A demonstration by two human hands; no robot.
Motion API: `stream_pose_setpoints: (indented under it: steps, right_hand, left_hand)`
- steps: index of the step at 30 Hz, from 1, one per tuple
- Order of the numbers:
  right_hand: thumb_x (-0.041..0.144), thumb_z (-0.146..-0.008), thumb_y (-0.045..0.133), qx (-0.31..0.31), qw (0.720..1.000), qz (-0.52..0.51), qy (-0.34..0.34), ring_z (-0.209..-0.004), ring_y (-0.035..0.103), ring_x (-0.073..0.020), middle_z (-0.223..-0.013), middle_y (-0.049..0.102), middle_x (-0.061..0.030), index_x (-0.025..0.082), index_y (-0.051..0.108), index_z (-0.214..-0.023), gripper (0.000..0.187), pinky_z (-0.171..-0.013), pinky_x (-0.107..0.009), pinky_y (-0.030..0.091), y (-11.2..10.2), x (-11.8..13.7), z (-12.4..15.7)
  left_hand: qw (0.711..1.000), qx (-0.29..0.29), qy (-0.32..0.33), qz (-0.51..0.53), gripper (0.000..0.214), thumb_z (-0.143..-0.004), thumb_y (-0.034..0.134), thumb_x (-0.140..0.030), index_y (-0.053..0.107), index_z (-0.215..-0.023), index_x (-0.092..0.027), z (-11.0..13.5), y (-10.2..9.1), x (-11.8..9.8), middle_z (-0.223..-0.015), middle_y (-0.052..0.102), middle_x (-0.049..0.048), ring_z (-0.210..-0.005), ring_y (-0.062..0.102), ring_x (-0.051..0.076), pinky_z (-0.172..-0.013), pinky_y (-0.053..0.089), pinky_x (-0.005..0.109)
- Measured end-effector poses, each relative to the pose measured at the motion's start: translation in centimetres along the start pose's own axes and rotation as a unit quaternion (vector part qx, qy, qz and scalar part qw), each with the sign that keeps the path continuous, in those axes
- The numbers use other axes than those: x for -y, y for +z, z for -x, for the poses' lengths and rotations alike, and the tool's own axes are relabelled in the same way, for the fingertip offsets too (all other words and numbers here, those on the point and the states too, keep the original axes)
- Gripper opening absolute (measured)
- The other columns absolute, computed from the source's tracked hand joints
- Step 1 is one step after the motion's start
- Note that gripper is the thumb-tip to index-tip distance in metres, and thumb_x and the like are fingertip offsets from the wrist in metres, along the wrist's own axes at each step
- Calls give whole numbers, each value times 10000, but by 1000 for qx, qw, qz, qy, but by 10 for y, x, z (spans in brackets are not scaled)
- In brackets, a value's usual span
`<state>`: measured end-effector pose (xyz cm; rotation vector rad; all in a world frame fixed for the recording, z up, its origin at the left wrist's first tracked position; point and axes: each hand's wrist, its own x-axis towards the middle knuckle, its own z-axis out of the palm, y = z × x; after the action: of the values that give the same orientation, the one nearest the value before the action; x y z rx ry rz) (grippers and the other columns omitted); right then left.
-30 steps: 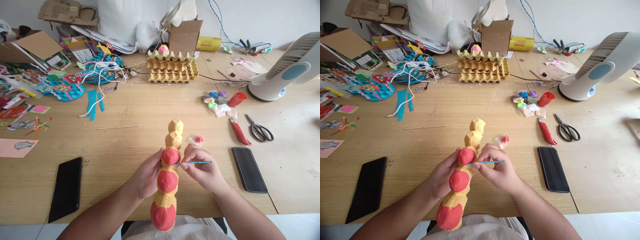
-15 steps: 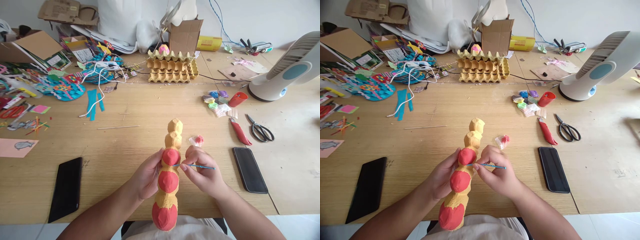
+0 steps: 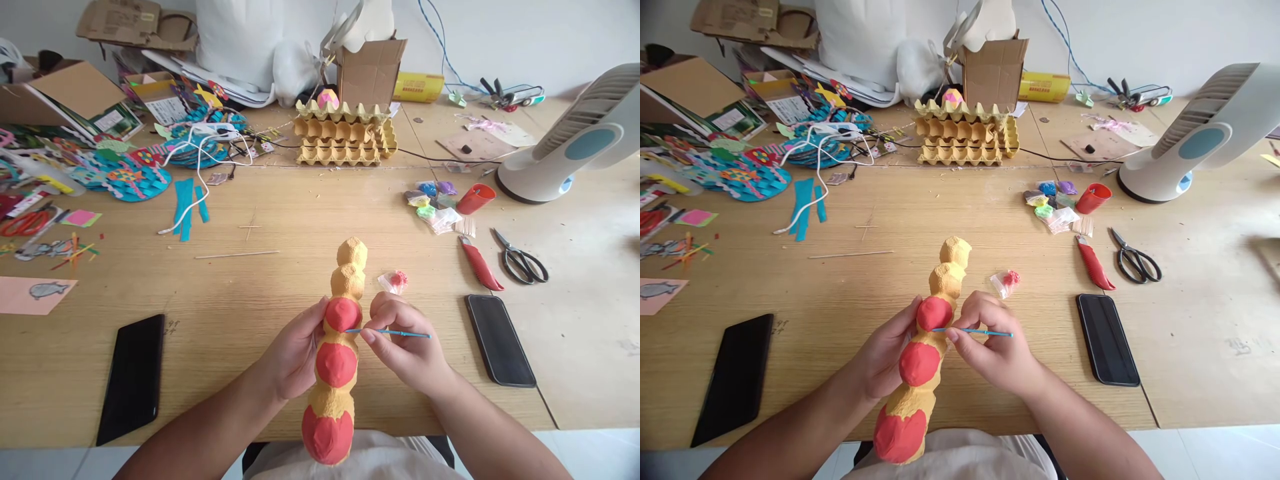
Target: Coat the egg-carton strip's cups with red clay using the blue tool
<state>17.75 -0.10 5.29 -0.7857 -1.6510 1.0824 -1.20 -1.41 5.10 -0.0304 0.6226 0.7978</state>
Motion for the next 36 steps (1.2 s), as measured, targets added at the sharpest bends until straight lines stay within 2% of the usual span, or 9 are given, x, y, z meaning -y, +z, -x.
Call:
stream_pose_setpoints:
  steps: [11, 17, 31, 36]
  right_hand:
    - [53, -869, 671, 0, 996, 53, -65, -690, 551, -164, -704, 574, 5, 233, 627, -846, 187, -606, -315, 439, 1, 2, -1]
    - [121, -897, 672, -1, 999, 29, -42, -680, 557, -176, -706, 584, -7, 239, 635, -829, 141, -586, -326, 448, 0, 3, 1]
    - [156, -907, 685, 6, 1000, -3, -13, -697, 560, -169, -712, 596, -1, 235, 634, -811, 135, -630, -321, 459, 2, 1, 1]
    - [188, -918, 680, -2, 1000, 8, 7, -683, 562, -174, -697, 604, -6, 234, 634, -792, 142, -626, -330, 469, 4, 2, 1]
  left_hand:
    - [1000, 0, -11, 24, 247, -908, 717, -389, 713, -823, -158, 1, 2, -1, -748, 699, 20, -654, 648, 125, -649, 524, 223]
    - [1000, 3, -3, 22, 266, -900, 726, -399, 710, -838, -141, -1, -4, 0, -694, 666, 7, -603, 614, 110, -639, 510, 219]
    - [999, 32, 3, 7, 253, -915, 708, -395, 740, -876, -147, 1, 0, -1, -796, 741, 31, -734, 681, 132, -741, 556, 219]
    - [999, 33, 6, 2, 240, -897, 729, -392, 743, -862, -155, 2, 3, -1, -817, 751, 36, -752, 691, 142, -728, 555, 217]
